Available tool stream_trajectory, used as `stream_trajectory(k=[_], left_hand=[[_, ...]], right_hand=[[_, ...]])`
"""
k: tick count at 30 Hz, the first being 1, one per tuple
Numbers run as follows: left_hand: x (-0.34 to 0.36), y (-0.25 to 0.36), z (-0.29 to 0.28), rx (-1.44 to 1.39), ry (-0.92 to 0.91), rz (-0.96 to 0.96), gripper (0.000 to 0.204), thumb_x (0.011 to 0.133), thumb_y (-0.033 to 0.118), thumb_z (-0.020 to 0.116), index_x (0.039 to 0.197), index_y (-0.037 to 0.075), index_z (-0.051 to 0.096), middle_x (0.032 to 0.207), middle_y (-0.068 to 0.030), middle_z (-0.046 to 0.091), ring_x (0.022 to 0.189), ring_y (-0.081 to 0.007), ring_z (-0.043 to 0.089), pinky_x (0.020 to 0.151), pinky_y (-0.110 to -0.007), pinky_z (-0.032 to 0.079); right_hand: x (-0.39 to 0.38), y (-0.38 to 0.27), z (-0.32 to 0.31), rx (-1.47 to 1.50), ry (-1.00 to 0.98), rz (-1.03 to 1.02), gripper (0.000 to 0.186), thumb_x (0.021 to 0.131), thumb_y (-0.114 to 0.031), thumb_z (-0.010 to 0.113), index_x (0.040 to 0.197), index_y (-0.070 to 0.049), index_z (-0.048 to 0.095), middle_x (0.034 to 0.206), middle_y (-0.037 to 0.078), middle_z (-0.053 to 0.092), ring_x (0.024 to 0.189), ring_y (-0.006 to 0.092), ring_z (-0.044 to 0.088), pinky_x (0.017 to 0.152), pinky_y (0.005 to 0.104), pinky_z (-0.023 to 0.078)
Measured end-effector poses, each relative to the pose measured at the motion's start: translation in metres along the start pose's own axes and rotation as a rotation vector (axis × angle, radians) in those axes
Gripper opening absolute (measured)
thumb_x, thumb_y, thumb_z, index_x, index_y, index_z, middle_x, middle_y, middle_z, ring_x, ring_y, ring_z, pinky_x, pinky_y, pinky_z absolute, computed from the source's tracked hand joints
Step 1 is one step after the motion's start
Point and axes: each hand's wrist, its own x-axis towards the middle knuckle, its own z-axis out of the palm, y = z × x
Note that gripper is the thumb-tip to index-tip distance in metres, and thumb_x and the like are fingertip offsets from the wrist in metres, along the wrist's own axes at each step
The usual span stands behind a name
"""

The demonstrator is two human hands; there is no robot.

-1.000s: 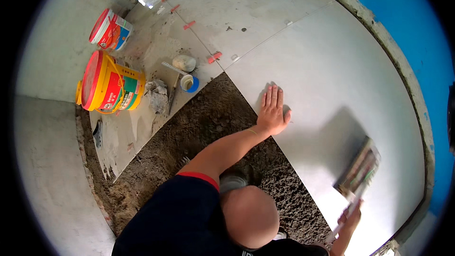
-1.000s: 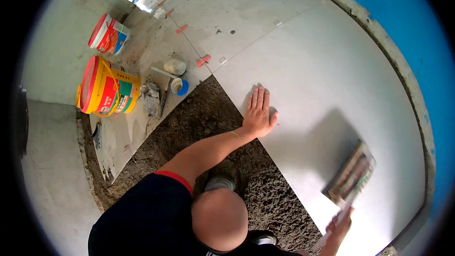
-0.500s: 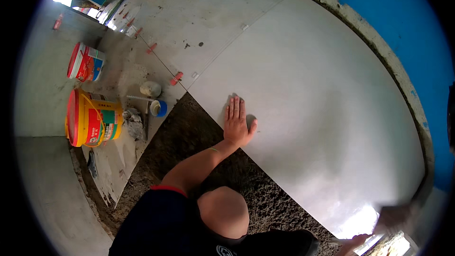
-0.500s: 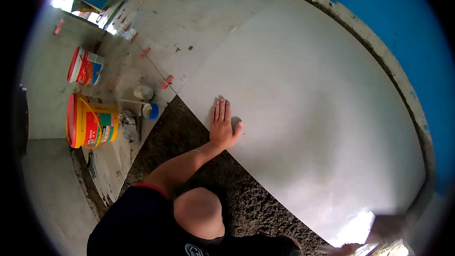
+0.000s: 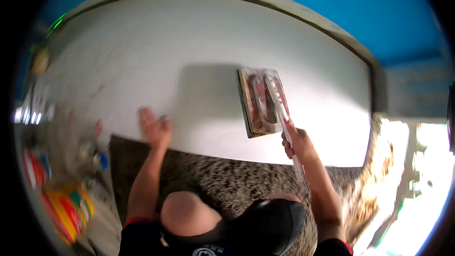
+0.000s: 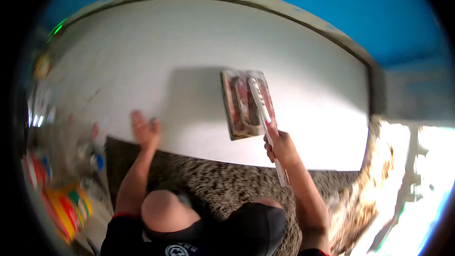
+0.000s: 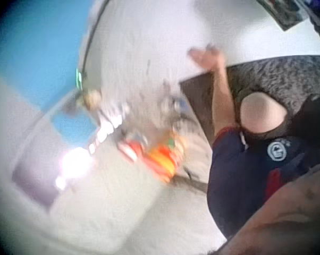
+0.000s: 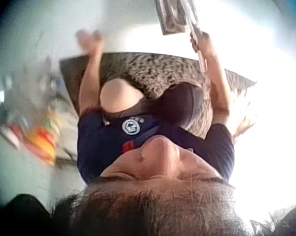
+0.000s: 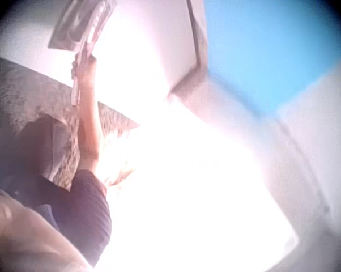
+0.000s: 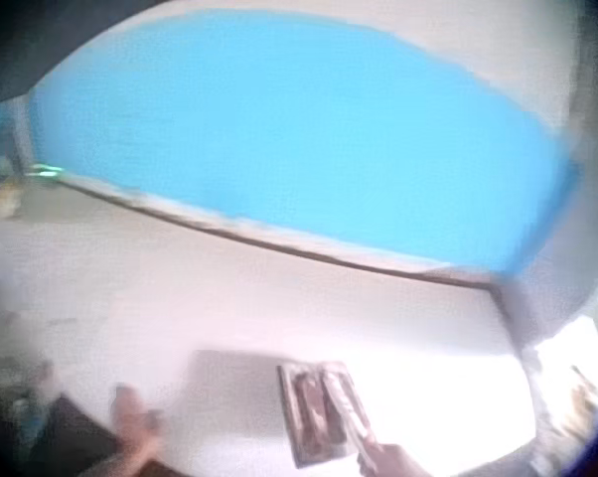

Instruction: The person places a large tile onto a bed of mortar, taps it to level it with a trowel, checks the alignment using a tape measure, and adjusts its position by hand.

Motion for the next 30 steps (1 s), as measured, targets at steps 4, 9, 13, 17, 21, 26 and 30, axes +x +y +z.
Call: stream_trajectory(k=[4, 9, 13, 17, 21, 26, 30], left_hand=[[-0.006, -0.014, 0.009, 0.064, -0.008, 0.07, 0.078, 0.104, 0.047, 0.043, 0.157, -0.006, 0.021, 0.164, -0.028, 0.019, 0.153, -0.0431, 0.017, 0.123, -0.053, 0.019], [0.022, -0.001, 0.008, 0.205, -0.157, 0.135, 0.08, 0.105, 0.05, 0.038, 0.157, -0.008, 0.019, 0.164, -0.0294, 0.017, 0.154, -0.0436, 0.014, 0.124, -0.053, 0.016], [0.076, 0.112, -0.002, 0.23, -0.447, 0.446, 0.084, 0.102, 0.046, 0.046, 0.154, -0.014, 0.019, 0.164, -0.0311, 0.014, 0.155, -0.0413, 0.009, 0.126, -0.051, 0.009], [0.075, 0.318, 0.019, 0.113, -0.471, 0.523, 0.082, 0.101, 0.042, 0.046, 0.156, -0.011, 0.018, 0.165, -0.0304, 0.011, 0.155, -0.0431, 0.007, 0.126, -0.052, 0.006], [0.006, 0.434, 0.042, 0.12, -0.529, 0.091, 0.078, 0.104, 0.046, 0.03, 0.159, -0.006, 0.011, 0.167, -0.0278, 0.009, 0.156, -0.0431, 0.005, 0.125, -0.053, 0.008], [0.0, 0.445, 0.055, 0.24, -0.21, 0.061, 0.074, 0.103, 0.042, 0.031, 0.158, -0.006, 0.017, 0.167, -0.025, 0.012, 0.156, -0.0394, 0.011, 0.124, -0.052, 0.012], [0.018, 0.473, 0.068, 0.354, -0.375, -0.16, 0.076, 0.104, 0.045, 0.027, 0.16, -0.004, 0.013, 0.168, -0.0236, 0.008, 0.157, -0.0384, 0.007, 0.125, -0.051, 0.009]], right_hand=[[-0.111, -0.02, -0.136, 0.049, 0.549, -0.119, 0.054, 0.106, -0.058, 0.039, 0.084, -0.011, 0.056, 0.057, -0.002, 0.044, 0.039, 0.009, 0.038, 0.04, 0.0271, 0.036], [-0.146, 0.009, -0.217, 0.52, 0.965, -0.536, 0.058, 0.1, -0.071, 0.036, 0.088, -0.018, 0.056, 0.052, -0.009, 0.039, 0.037, 0.004, 0.031, 0.033, 0.0222, 0.028], [-0.028, 0.096, -0.147, 0.179, 0.901, 0.342, 0.071, 0.101, -0.066, 0.042, 0.126, 0.0, 0.051, 0.06, -0.003, 0.051, 0.05, 0.007, 0.047, 0.042, 0.026, 0.04], [0.053, 0.132, -0.123, 0.33, 0.314, 0.109, 0.059, 0.105, -0.06, 0.041, 0.082, -0.007, 0.054, 0.059, 0.0, 0.047, 0.046, 0.014, 0.045, 0.042, 0.0341, 0.039], [-0.022, 0.079, -0.213, 0.395, 0.177, -0.038, 0.056, 0.106, -0.057, 0.039, 0.085, -0.008, 0.053, 0.062, -0.002, 0.05, 0.045, 0.0107, 0.041, 0.041, 0.0295, 0.039], [-0.128, 0.063, -0.306, 0.377, 0.742, -0.45, 0.059, 0.107, -0.059, 0.032, 0.074, -0.015, 0.053, 0.053, -0.002, 0.045, 0.037, 0.0085, 0.04, 0.034, 0.0249, 0.035], [-0.039, 0.135, -0.284, 0.29, 1.193, -0.262, 0.062, 0.105, -0.064, 0.031, 0.072, -0.014, 0.049, 0.056, -0.002, 0.047, 0.042, 0.0113, 0.043, 0.037, 0.0288, 0.036]])
